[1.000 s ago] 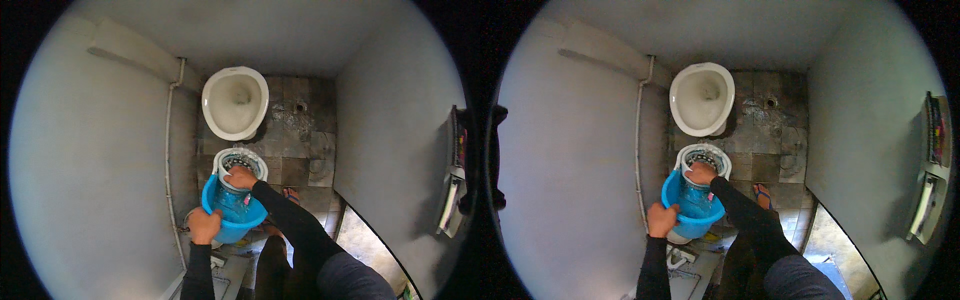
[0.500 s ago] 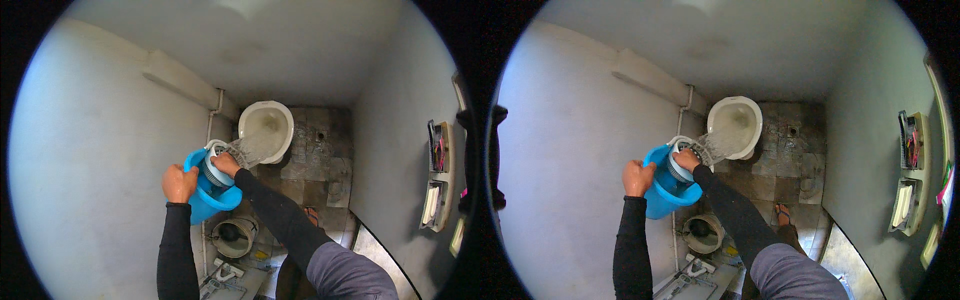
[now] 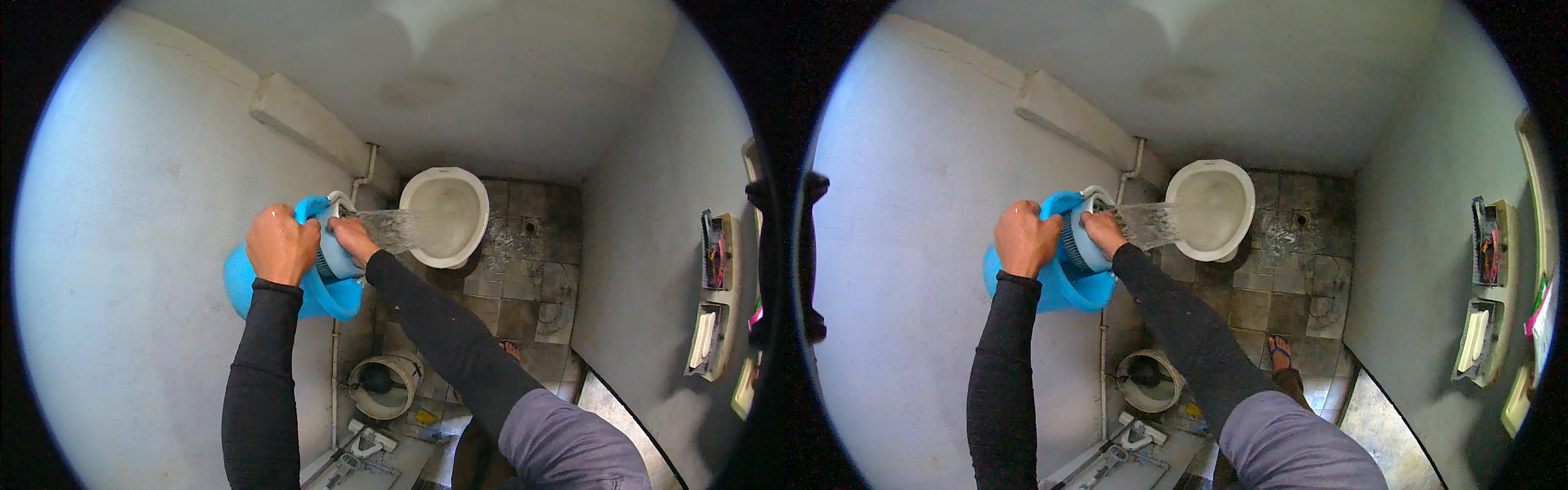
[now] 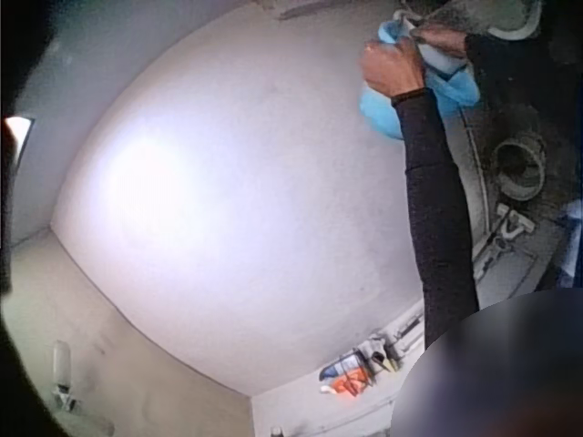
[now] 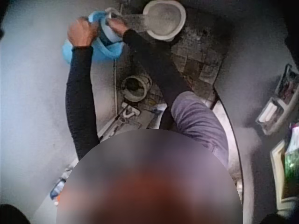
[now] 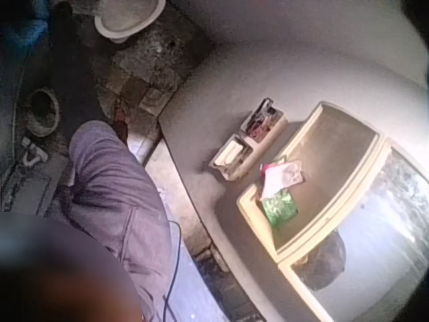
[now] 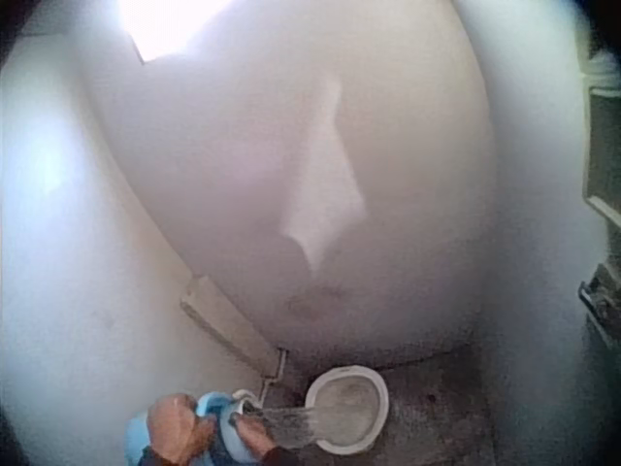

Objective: The person pours water from a bucket onto concrete stairs and sweeps the wet surface with a long-handled broom. They move the bucket and broom between the stairs and the adjacent ground, then carry the bucket into a small utility room and rinse the bucket and a scoop under a tap.

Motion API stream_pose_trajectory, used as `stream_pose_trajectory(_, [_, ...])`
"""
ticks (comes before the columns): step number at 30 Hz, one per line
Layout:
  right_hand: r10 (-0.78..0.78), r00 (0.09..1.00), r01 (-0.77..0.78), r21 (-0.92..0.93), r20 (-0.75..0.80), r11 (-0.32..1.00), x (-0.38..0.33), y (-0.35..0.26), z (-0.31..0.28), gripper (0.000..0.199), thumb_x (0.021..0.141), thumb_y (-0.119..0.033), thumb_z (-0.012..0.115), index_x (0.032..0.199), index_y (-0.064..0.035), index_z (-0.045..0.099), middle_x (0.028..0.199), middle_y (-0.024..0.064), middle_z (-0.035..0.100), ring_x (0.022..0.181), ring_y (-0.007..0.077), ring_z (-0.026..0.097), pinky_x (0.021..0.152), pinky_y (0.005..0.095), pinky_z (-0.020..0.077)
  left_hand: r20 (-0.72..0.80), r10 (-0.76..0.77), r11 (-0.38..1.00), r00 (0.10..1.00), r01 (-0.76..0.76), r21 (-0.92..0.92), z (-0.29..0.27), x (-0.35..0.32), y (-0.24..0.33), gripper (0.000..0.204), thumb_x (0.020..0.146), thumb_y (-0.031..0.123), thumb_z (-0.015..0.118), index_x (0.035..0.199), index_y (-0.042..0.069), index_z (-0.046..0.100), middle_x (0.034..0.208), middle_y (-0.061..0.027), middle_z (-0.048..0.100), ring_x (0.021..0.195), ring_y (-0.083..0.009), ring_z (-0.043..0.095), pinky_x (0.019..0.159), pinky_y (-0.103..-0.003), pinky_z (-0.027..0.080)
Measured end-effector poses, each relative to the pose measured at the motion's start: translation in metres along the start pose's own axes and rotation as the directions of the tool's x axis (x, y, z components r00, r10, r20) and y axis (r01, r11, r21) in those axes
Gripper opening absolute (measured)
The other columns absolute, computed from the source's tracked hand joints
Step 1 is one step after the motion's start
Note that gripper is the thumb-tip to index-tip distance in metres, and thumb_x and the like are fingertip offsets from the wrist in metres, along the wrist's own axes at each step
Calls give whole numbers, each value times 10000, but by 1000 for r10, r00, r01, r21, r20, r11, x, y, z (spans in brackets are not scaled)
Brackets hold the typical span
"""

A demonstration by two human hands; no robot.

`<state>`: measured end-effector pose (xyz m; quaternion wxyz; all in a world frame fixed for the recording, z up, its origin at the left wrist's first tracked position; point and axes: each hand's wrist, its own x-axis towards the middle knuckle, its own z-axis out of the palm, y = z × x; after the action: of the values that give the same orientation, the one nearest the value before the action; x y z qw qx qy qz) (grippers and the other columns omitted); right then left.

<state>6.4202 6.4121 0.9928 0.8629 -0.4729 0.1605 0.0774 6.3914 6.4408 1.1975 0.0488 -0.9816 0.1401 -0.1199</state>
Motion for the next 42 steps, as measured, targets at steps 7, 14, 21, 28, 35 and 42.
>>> stream_pose_trajectory(7, [-70, 996, 79, 207, -51, 975, 10, -11, 15, 355, 863, -267, 555, 841, 75, 647, 791, 196, 662, 745, 268, 631, 687, 440, 461, -26, 99, 994, 995, -98, 41, -20, 7, 25, 271, 692, 238, 683, 705, -31, 650, 754, -278, 642, 728, -456, 643, 675, -510, 525])
stream_pose_trajectory(14, [-117, 993, 100, 463, 7, 881, -10, -32, 7, 354, 928, -311, 598, 1009, 24, 679, 921, 120, 684, 815, 232, 647, 713, 392, 504, -96, 234, 971, 967, -229, 63, -38, 3, 55, 290, 729, 249, 710, 796, -33, 697, 812, -251, 680, 759, -442, 660, 688, -499, 540])
stream_pose_trajectory(21, [-181, 983, 119, 666, 24, 736, -19, -58, -9, 353, 952, -316, 599, 1033, 18, 679, 984, 92, 688, 858, 197, 645, 758, 387, 513, -110, 307, 952, 945, -304, 45, -44, 9, 87, 313, 754, 276, 703, 754, -36, 679, 788, -264, 663, 750, -446, 653, 671, -507, 527])
stream_pose_trajectory(28, [-291, 957, 287, -139, -9, 948, 10, -21, -44, 399, 906, -335, 588, 936, 46, 700, 951, 219, 712, 861, 335, 685, 791, 457, 521, -65, 175, 984, 982, -177, -30, -29, -18, 77, 402, 776, 344, 716, 701, -45, 647, 736, -283, 628, 694, -456, 621, 638, -517, 482])
stream_pose_trajectory(35, [-106, 994, 62, -685, -23, 726, -31, 52, -75, 487, 831, -419, 626, 922, 49, 721, 971, 300, 694, 944, 450, 682, 872, 505, 521, 205, -287, 913, 936, 332, -237, 47, -134, 5, 441, 783, 342, 740, 650, -42, 571, 626, -244, 553, 613, -394, 583, 624, -507, 430])
stream_pose_trajectory(42, [250, 942, 165, -957, 224, 237, -100, 141, -89, 446, 838, -365, 584, 1073, -9, 711, 1119, 231, 683, 1155, 393, 583, 1013, 567, 372, 741, -557, -94, 375, 858, -504, 146, -304, -23, 143, 814, 75, 710, 846, 14, 585, 783, -67, 596, 590, -191, 599, 444, -344, 588])
